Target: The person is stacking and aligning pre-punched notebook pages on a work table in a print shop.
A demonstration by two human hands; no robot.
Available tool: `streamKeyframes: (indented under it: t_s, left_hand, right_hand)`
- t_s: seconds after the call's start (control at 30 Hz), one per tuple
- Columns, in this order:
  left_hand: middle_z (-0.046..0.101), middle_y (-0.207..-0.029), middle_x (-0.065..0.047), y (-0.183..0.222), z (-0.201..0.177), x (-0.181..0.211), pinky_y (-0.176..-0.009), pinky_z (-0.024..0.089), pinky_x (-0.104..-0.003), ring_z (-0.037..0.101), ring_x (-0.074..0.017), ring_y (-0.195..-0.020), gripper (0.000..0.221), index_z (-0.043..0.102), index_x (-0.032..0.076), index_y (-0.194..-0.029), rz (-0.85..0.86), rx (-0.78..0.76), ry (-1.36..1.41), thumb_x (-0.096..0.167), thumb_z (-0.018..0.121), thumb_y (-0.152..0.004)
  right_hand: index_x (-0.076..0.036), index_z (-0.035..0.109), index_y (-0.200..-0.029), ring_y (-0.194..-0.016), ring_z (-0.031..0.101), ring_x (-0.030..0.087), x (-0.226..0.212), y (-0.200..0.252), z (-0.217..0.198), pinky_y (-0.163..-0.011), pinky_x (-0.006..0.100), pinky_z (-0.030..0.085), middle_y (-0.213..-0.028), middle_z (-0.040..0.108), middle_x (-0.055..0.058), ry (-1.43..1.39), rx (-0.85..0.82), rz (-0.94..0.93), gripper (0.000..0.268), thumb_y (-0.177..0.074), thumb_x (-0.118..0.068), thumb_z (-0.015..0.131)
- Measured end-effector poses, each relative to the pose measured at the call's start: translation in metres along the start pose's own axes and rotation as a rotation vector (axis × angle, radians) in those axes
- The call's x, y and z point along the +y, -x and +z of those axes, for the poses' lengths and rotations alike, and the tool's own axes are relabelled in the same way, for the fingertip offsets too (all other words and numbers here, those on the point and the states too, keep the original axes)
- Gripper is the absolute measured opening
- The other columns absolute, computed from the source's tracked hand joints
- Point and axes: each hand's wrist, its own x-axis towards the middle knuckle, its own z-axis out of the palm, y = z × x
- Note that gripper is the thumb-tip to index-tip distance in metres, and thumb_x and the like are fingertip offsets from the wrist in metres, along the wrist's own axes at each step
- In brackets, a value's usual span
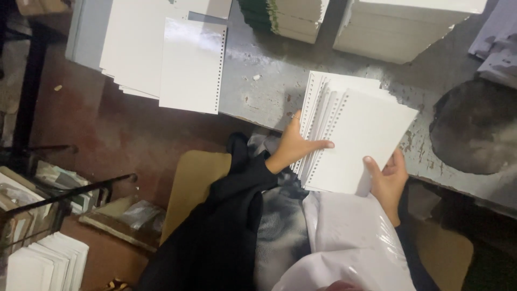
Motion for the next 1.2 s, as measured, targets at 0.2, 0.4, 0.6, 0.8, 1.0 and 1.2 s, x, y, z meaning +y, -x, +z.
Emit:
streamKeyframes:
  t_s: [0.2, 0.4, 0.6, 0.8, 1.0, 1.2]
  left_hand:
    - [0.065, -0.117, -0.029, 0.010, 0.006, -0.014, -0.099, 0.052, -0.056, 0.063, -0.0441, -0.118, 0.086, 0.047, 0.000, -0.128, 0.174, 0.031, 0.023, 0.033, 0.096, -0.065]
    - [0.071, -0.110, -0.018, 0.011, 0.002, -0.012, -0.098, 0.052, -0.048, 0.068, -0.0306, -0.113, 0.080, 0.055, 0.006, -0.121, 0.361, -0.095, 0.030, 0.030, 0.100, -0.059]
    - [0.068, -0.116, -0.022, -0.032, -0.002, 0.015, -0.096, 0.054, -0.049, 0.067, -0.0374, -0.114, 0.084, 0.057, -0.001, -0.129, 0.887, -0.173, -0.082, 0.030, 0.100, -0.064]
    - [0.049, -0.154, -0.017, -0.040, -0.009, 0.030, -0.121, 0.033, -0.052, 0.042, -0.0348, -0.146, 0.104, 0.034, 0.005, -0.156, 0.872, -0.266, 0.056, 0.033, 0.093, -0.074]
    - [0.050, -0.149, -0.019, -0.055, 0.008, -0.029, -0.121, 0.031, -0.055, 0.043, -0.0365, -0.143, 0.133, 0.030, 0.006, -0.156, 0.703, -0.019, 0.042, 0.045, 0.101, -0.050]
    - [0.063, -0.124, -0.015, -0.046, 0.041, -0.034, -0.104, 0.047, -0.049, 0.060, -0.0332, -0.124, 0.102, 0.042, 0.006, -0.140, 0.765, 0.141, 0.140, 0.032, 0.100, -0.060]
  right_hand:
    - [0.002, 0.039, -0.153, -0.139, 0.045, 0.042, 0.017, -0.003, 0.005, -0.111, 0.055, 0.044, -0.146, 0.051, 0.030, -0.082, -0.023, -0.170, 0.082, -0.081, 0.005, 0.079]
    - [0.013, 0.046, -0.143, -0.118, 0.055, 0.035, 0.073, -0.031, -0.040, -0.095, 0.056, 0.047, -0.129, 0.059, 0.032, 0.103, -0.171, 0.014, 0.066, -0.087, -0.004, 0.076]
    - [0.002, 0.067, -0.120, -0.098, 0.068, 0.025, 0.019, -0.075, -0.029, -0.081, 0.042, 0.055, -0.101, 0.070, 0.018, 0.079, -0.204, -0.384, 0.046, -0.079, -0.005, 0.087]
    - [0.009, 0.043, -0.145, -0.142, 0.039, 0.037, 0.068, -0.107, -0.037, -0.121, 0.057, 0.026, -0.143, 0.051, 0.026, 0.001, -0.265, -0.700, 0.091, -0.063, 0.005, 0.083]
    - [-0.008, 0.020, -0.160, -0.142, 0.033, 0.024, 0.110, -0.131, -0.036, -0.121, 0.052, 0.027, -0.160, 0.033, 0.013, -0.136, -0.289, -0.631, 0.106, -0.081, -0.072, 0.051]
    - [0.008, 0.032, -0.152, -0.140, 0.040, 0.033, 0.075, -0.105, 0.011, -0.120, 0.054, 0.029, -0.147, 0.043, 0.023, -0.054, -0.116, -0.712, 0.093, -0.093, -0.062, 0.048]
